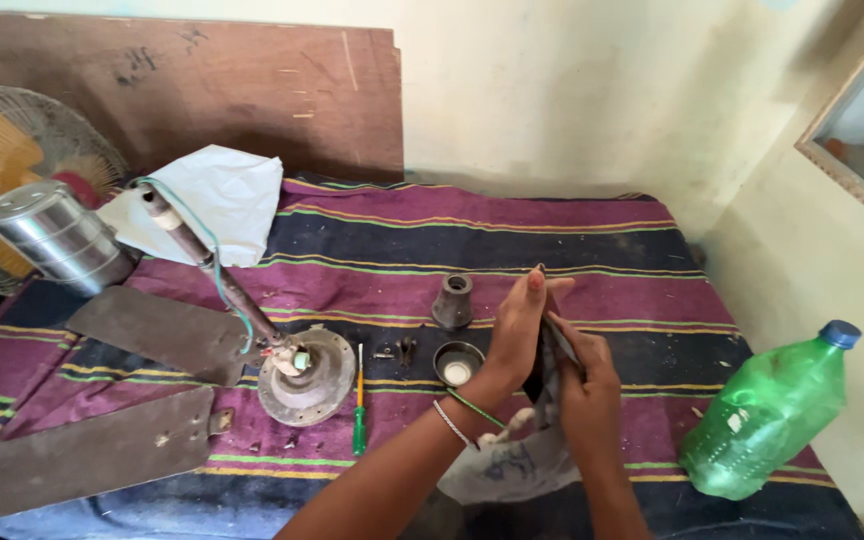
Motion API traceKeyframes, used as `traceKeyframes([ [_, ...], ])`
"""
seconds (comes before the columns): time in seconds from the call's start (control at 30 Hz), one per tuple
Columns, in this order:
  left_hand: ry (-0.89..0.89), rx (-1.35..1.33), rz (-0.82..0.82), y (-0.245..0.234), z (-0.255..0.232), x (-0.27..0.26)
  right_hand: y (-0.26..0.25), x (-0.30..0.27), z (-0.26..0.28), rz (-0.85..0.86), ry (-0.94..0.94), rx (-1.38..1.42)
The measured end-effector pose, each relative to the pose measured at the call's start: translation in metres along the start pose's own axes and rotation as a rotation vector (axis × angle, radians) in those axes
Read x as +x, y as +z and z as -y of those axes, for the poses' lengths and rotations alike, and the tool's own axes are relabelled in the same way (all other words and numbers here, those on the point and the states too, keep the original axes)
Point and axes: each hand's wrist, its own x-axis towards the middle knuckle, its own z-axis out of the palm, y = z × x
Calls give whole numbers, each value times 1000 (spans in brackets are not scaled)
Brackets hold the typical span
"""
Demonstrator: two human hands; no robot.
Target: The person wipes a ceiling fan blade with a cloth, turning it over to clean both sides. The person then picks up a second fan blade and wipes it with the cloth as well.
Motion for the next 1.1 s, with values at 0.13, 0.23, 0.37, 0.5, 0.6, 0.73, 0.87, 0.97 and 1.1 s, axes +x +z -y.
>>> traceKeyframes([
  [0.13,-89,-150,23,-5,10,-7,-12,-3,19,85,91,-241],
  [0.23,-50,-124,37,-12,10,-6,-13,-3,39,79,70,-321],
  [0.37,10,-230,81,3,12,-8,-3,-3,50,-87,-206,-292],
  [0.5,35,-279,42,23,17,-5,-7,29,41,-198,-206,-296],
  [0.6,14,-234,35,28,24,0,-11,34,33,-203,-76,-257],
  [0.73,-72,-237,109,24,28,6,-7,14,27,-201,-68,-234],
  [0.87,-66,-226,36,29,26,-3,-9,17,21,-252,-167,-260],
  [0.97,24,-149,7,38,16,3,-19,41,18,-244,-163,-239],
  [1.1,33,44,44,32,10,8,-17,31,20,-245,-131,-324],
])
